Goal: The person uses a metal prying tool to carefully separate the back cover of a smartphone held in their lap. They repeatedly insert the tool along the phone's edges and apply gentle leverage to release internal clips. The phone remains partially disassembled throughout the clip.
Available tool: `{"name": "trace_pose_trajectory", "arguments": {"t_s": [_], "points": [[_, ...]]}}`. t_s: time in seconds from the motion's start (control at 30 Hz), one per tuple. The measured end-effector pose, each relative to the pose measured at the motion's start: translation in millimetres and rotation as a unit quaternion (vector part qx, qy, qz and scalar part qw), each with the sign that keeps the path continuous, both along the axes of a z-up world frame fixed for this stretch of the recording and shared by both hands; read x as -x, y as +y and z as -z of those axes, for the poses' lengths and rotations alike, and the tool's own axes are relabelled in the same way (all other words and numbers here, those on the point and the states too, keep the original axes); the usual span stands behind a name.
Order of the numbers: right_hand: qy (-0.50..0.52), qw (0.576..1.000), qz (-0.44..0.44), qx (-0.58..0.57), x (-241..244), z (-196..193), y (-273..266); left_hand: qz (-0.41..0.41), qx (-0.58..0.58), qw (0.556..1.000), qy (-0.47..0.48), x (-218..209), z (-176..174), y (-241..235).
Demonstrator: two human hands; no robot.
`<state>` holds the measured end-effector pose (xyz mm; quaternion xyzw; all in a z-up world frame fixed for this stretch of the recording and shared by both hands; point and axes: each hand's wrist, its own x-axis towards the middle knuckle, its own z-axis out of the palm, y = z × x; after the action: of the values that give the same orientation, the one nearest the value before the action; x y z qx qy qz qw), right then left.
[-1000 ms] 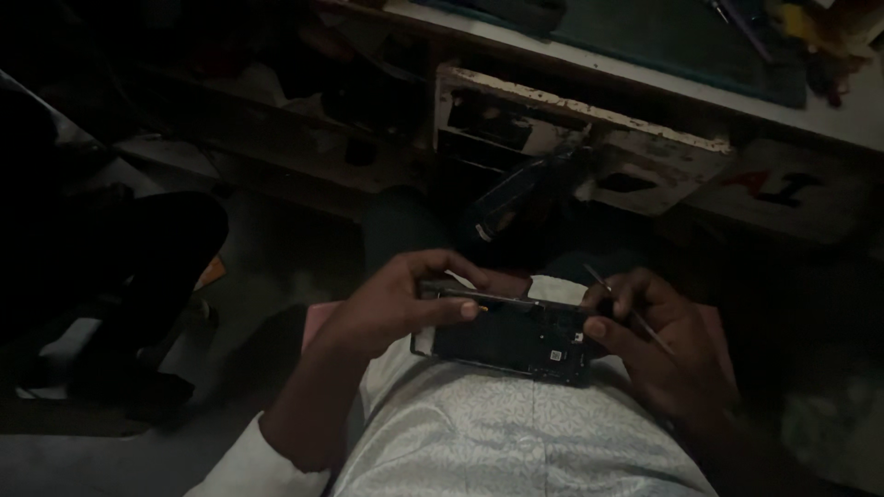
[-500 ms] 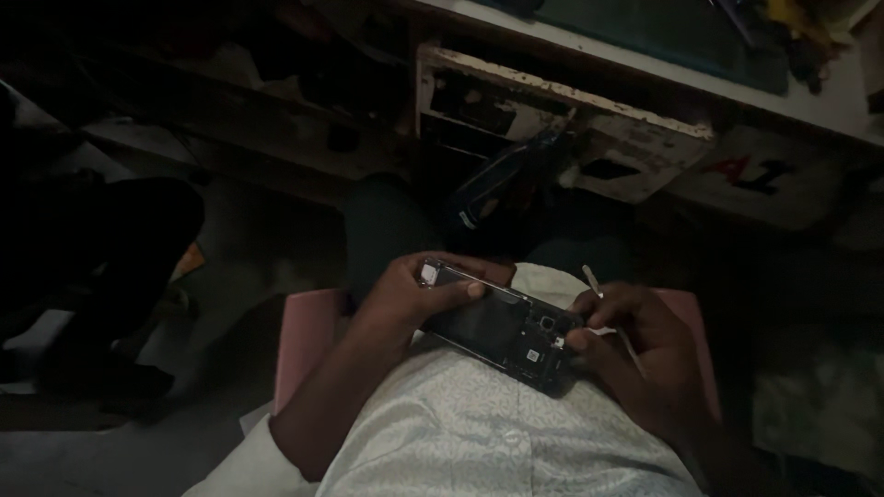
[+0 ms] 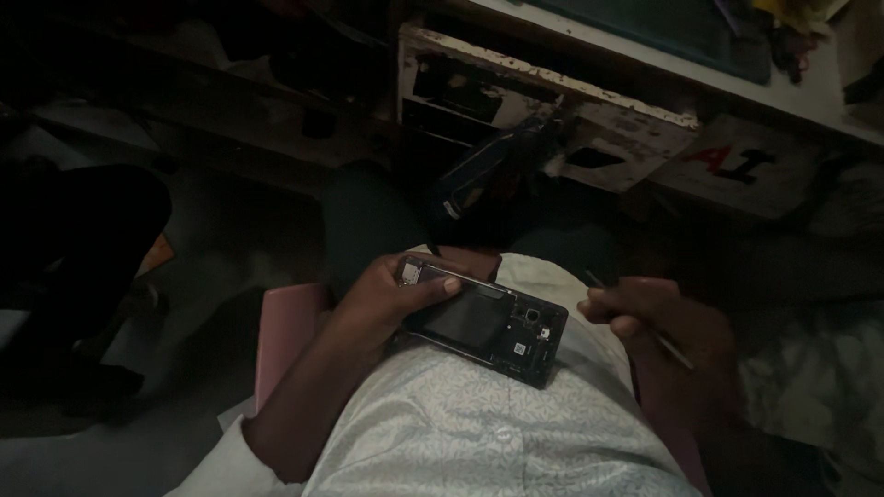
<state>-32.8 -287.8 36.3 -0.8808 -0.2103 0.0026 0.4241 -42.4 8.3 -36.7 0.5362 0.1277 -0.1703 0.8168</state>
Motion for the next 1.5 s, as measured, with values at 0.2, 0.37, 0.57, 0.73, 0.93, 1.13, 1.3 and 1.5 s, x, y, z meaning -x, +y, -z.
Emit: {"name": "trace_pose_trajectory", "arguments": {"t_s": [0.2, 0.37, 0.57, 0.73, 0.93, 1.13, 1.3, 1.5], "points": [[-0.025, 0.997, -0.062, -0.038, -9.1, 12.9, -5.9, -0.012, -0.022, 0.999, 0.036, 2.0, -1.1, -1.4], [0.056, 0.995, -0.023, -0.074, -6.0, 13.8, -11.1, -0.021, -0.033, 0.999, 0.029, 2.4, -3.2, -1.9], [-0.1, 0.979, -0.174, -0.021, -25.2, 12.9, -14.8, -0.018, -0.064, 0.997, 0.028, 1.1, -3.4, -2.5], [-0.091, 0.974, -0.207, -0.004, -30.9, 14.0, -16.5, -0.015, -0.076, 0.997, 0.032, 1.9, -5.8, -2.5], [-0.043, 0.981, -0.188, 0.018, -34.1, 10.2, -8.9, -0.02, -0.07, 0.996, 0.043, 2.1, -11.8, -3.3], [0.008, 0.978, -0.206, -0.024, -37.4, 8.0, 1.4, 0.001, -0.136, 0.99, 0.039, 4.0, -17.0, -4.7], [0.013, 0.979, -0.198, -0.044, -37.0, 10.3, 1.1, -0.014, -0.089, 0.996, -0.005, 5.5, -20.6, -4.3], [-0.017, 0.973, -0.225, -0.051, -40.7, 14.7, 1.8, -0.011, -0.068, 0.997, -0.021, 6.8, -19.4, -2.4]]}}
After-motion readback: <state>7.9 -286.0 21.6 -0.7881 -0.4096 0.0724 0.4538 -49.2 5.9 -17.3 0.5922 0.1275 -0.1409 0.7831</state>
